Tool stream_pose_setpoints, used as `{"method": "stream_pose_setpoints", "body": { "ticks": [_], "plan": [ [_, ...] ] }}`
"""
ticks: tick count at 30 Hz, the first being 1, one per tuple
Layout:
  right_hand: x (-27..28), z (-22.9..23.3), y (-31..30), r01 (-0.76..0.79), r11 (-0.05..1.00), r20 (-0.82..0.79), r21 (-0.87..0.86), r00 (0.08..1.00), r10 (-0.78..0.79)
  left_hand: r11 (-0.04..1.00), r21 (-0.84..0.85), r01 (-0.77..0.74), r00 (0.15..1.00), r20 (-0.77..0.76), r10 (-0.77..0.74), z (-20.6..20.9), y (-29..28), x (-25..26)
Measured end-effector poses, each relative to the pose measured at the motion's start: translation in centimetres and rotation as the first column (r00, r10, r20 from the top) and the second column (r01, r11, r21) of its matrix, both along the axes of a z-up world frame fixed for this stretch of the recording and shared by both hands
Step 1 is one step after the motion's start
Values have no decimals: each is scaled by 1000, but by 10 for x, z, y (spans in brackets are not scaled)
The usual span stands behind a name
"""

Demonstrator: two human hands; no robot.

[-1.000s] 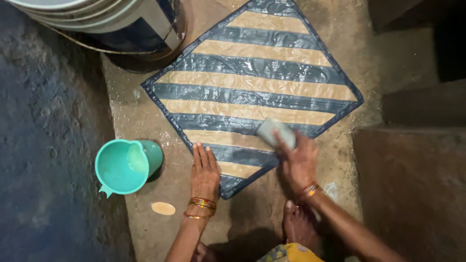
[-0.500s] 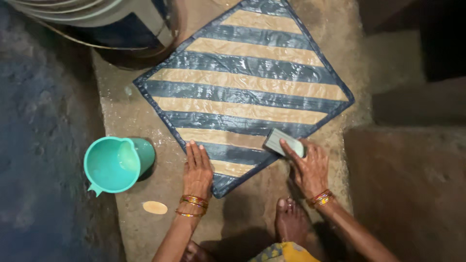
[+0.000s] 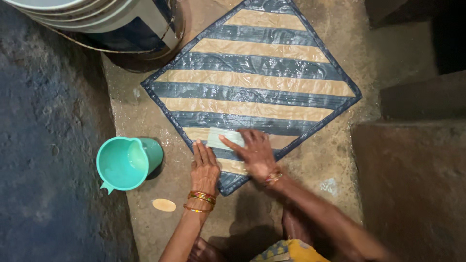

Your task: The person pours water from a cup onto a mat, scrubs the mat with a soap bar, and later scrubs a pair of jeans by hand.

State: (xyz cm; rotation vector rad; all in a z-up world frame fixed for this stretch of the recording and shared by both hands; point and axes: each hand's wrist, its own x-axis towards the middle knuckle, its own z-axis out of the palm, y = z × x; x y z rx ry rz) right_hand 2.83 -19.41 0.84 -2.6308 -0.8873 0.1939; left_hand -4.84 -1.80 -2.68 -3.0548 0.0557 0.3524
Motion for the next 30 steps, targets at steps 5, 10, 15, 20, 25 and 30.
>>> {"method": "stream_pose_setpoints", "body": {
  "ticks": [5,10,15,20,25,30],
  "plan": [
    [45,14,-77,256,963,-98,-87,960,-264,1000,-3,15,998,-60,-16,8,5,-2],
    [60,-1,-54,409,898,243,160,866,-438,998,57,22,987,160,-31,-17,4,-6],
    [32,-18,-22,-74,995,229,-67,970,88,992,122,28,987,156,-47,-26,1,-3],
    [77,-32,-99,312,919,187,-241,944,-272,995,101,24,980,196,-44,-28,3,-2],
    [116,-28,-91,496,861,389,113,775,-498,992,124,23,982,185,-46,-30,2,2],
    [44,-25,-13,178,978,199,108,960,-197,990,143,11,983,179,-37,-20,-3,3]
  ]
}}
